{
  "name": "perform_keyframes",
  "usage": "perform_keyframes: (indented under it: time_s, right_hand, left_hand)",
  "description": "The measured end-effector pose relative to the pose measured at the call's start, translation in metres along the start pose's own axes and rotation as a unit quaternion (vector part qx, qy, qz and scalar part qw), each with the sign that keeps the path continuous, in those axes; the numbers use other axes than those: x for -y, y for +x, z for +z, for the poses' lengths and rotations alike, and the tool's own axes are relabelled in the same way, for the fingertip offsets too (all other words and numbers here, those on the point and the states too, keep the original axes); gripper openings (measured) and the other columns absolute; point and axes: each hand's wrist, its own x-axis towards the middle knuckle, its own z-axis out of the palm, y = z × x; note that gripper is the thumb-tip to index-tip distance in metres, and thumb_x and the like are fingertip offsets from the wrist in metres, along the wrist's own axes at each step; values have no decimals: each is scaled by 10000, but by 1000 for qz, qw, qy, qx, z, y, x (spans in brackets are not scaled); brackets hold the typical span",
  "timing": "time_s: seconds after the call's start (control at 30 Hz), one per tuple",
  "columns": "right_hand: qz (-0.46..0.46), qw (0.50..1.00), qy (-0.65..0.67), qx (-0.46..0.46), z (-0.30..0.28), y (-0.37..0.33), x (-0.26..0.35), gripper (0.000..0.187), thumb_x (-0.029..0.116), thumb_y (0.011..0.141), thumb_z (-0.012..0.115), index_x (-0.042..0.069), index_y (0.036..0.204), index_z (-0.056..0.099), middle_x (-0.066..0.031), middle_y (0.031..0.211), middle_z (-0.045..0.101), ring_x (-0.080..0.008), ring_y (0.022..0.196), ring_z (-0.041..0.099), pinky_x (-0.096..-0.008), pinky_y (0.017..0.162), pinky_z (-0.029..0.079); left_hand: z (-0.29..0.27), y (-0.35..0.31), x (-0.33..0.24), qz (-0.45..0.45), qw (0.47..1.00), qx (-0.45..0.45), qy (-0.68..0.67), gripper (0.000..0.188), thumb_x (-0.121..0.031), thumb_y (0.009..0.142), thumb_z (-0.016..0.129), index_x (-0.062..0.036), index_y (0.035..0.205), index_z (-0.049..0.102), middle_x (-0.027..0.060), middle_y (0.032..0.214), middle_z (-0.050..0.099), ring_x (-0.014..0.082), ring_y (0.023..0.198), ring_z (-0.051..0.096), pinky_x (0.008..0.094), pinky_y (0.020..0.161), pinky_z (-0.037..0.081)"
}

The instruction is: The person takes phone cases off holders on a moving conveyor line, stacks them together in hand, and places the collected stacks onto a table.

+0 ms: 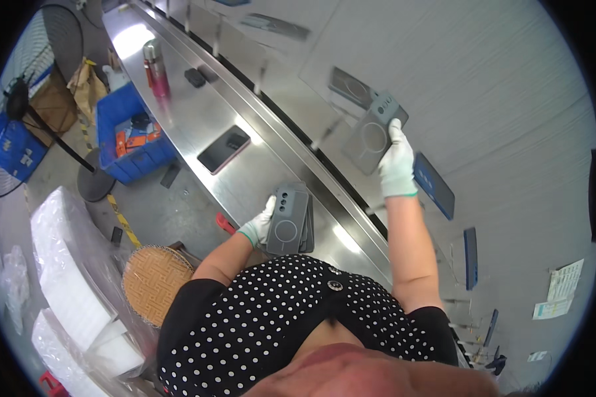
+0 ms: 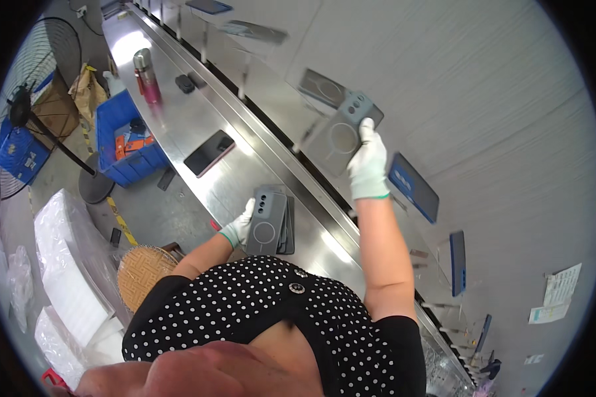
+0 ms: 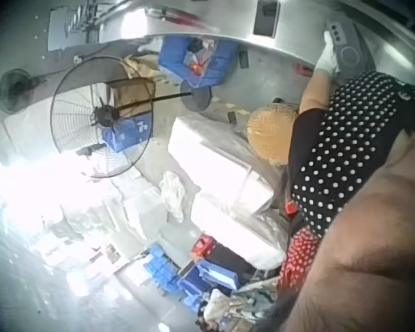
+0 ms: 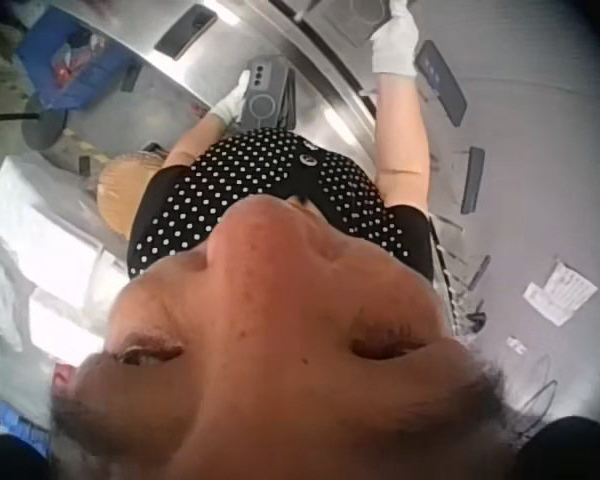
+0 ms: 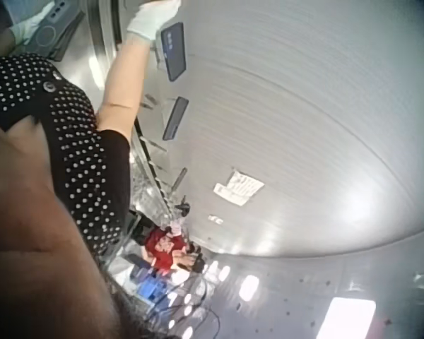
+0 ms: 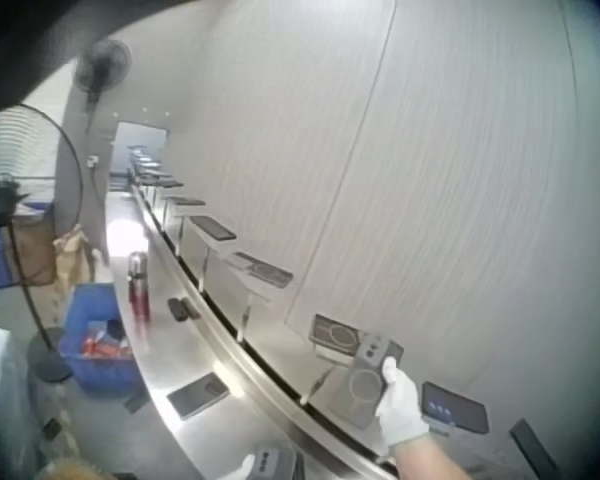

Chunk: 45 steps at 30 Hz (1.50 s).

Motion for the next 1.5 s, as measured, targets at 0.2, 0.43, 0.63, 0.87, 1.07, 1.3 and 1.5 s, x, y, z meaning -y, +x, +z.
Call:
perform_keyframes:
  time_s: [0.2,0.43,0.63,0.87,1.07,1.3,1.5]
  right_hand:
    - [195,953,-226,59,-33,48,64,332,277,976,571,-19,1112,632,-113,925,709,-215,831,677,-352,767,574]
    - [28,904,-356,235,-19,-108,108,584,60,865,692,-70,1374,437,-140,1321,557,-206,1203,534,-344,1062,392]
    - [-44,861,-468,193,-88,-201,-8,654,155,894,634,74,1481,359,-130,1487,416,-251,1316,444,-389,1078,383]
    - [52,785,-615,-47,-111,-252,-27,771,456,890,556,-66,1420,354,-289,1522,253,-391,1368,370,-415,1108,359]
    - [130,810,-510,-260,-204,-372,12,837,506,873,575,-91,1413,346,-298,1469,355,-398,1330,418,-363,1118,338]
    - [126,799,-410,-422,-306,-555,35,453,434,881,606,21,1040,703,-162,1021,710,-326,942,662,-382,869,495]
    - [403,487,-551,-545,-386,-610,-26,281,248,815,554,74,933,741,-175,973,713,-353,898,683,-429,798,534]
  left_hand:
    - [-5,2,4,20,999,-26,8,924,-820,802,404,-126,1410,474,134,1387,525,312,1264,495,519,1074,396]
    - [8,-9,12,17,999,-36,10,935,-824,799,404,-126,1418,464,135,1398,515,316,1272,486,522,1076,392]
    - [73,-11,34,-16,997,76,-26,966,-778,769,520,-131,1471,366,131,1463,436,351,1308,445,547,1098,368]
    - [140,10,50,-202,966,109,121,750,-611,951,442,-98,1483,320,117,1465,426,290,1321,439,470,1119,366]
    - [211,18,171,-478,829,169,236,563,-440,1029,394,-68,1452,371,114,1439,459,259,1331,435,471,1121,354]
    - [208,19,314,-727,620,196,221,388,-316,999,508,0,1219,558,162,1379,512,332,1351,403,531,1122,327]
    - [159,41,320,-681,551,328,353,531,-342,1010,473,-35,1433,380,167,1520,353,325,1424,305,501,1142,298]
